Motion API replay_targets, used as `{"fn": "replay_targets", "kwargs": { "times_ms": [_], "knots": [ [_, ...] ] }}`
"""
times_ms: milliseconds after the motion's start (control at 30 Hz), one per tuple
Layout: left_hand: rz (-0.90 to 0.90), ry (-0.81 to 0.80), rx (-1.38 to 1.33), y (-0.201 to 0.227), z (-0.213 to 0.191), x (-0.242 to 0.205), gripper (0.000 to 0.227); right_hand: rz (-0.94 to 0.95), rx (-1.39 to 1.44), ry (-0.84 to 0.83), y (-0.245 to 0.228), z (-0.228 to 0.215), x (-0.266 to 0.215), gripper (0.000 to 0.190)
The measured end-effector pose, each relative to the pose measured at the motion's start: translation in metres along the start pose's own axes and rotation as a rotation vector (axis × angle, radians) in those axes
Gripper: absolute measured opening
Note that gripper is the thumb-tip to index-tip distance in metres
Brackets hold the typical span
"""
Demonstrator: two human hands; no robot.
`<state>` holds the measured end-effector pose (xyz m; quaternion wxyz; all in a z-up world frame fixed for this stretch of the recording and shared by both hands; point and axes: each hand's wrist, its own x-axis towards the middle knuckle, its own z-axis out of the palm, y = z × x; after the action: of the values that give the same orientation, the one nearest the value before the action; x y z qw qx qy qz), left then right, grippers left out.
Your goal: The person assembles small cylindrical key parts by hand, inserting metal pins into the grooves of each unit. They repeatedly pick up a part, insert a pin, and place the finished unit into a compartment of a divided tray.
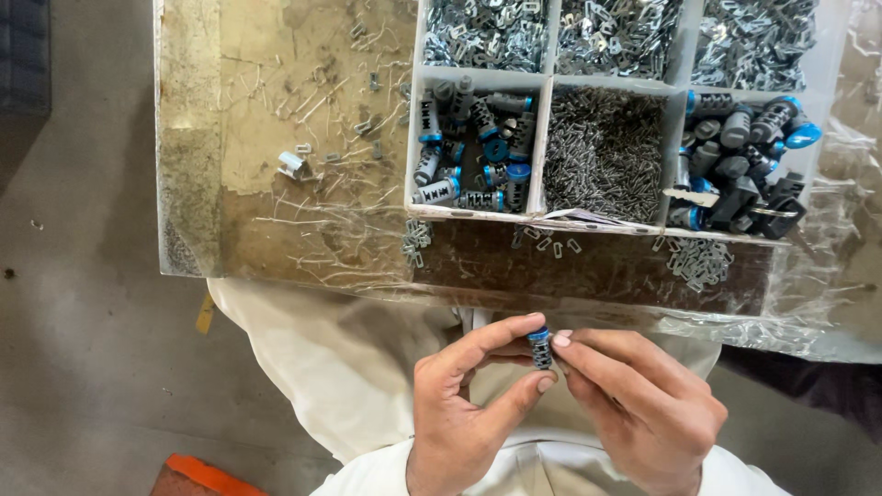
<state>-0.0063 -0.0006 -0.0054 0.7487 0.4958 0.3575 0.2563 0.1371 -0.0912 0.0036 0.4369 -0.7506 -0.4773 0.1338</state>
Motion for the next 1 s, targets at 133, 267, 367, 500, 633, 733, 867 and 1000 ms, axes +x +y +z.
{"fn": "replay_targets", "kwargs": {
  "times_ms": [133,267,367,500,633,733,867,1000],
  "knots": [
    [-0.009,-0.044,0.069,0.004,-0.003,0.002,0.046,0.087,-0.024,-0.012,0.008,-0.005,-0.002,0.021],
    [-0.003,-0.064,0.066,0.009,-0.003,0.003,0.045,0.029,0.144,0.007,0.013,-0.007,-0.002,0.017],
    [0.027,-0.077,0.113,0.01,-0.003,0.005,0.045,0.017,0.121,-0.01,0.011,-0.007,-0.001,0.017],
    [0.067,-0.075,0.185,0.01,-0.004,0.006,0.046,0.035,0.041,-0.006,0.007,-0.004,0.001,0.019],
    [0.095,-0.105,0.215,0.007,-0.005,0.006,0.047,0.036,0.026,0.009,0.004,-0.001,0.0,0.02],
    [0.045,-0.094,0.17,0.004,-0.005,0.007,0.047,0.04,-0.03,0.01,0.002,-0.001,-0.002,0.022],
    [-0.081,-0.087,0.079,0.001,-0.006,0.006,0.047,-0.061,-0.209,0.036,0.005,-0.012,0.007,0.022],
    [-0.098,-0.07,0.097,-0.002,-0.003,0.006,0.047,0.007,-0.52,0.151,0.014,-0.03,0.02,0.027]
  ]
}}
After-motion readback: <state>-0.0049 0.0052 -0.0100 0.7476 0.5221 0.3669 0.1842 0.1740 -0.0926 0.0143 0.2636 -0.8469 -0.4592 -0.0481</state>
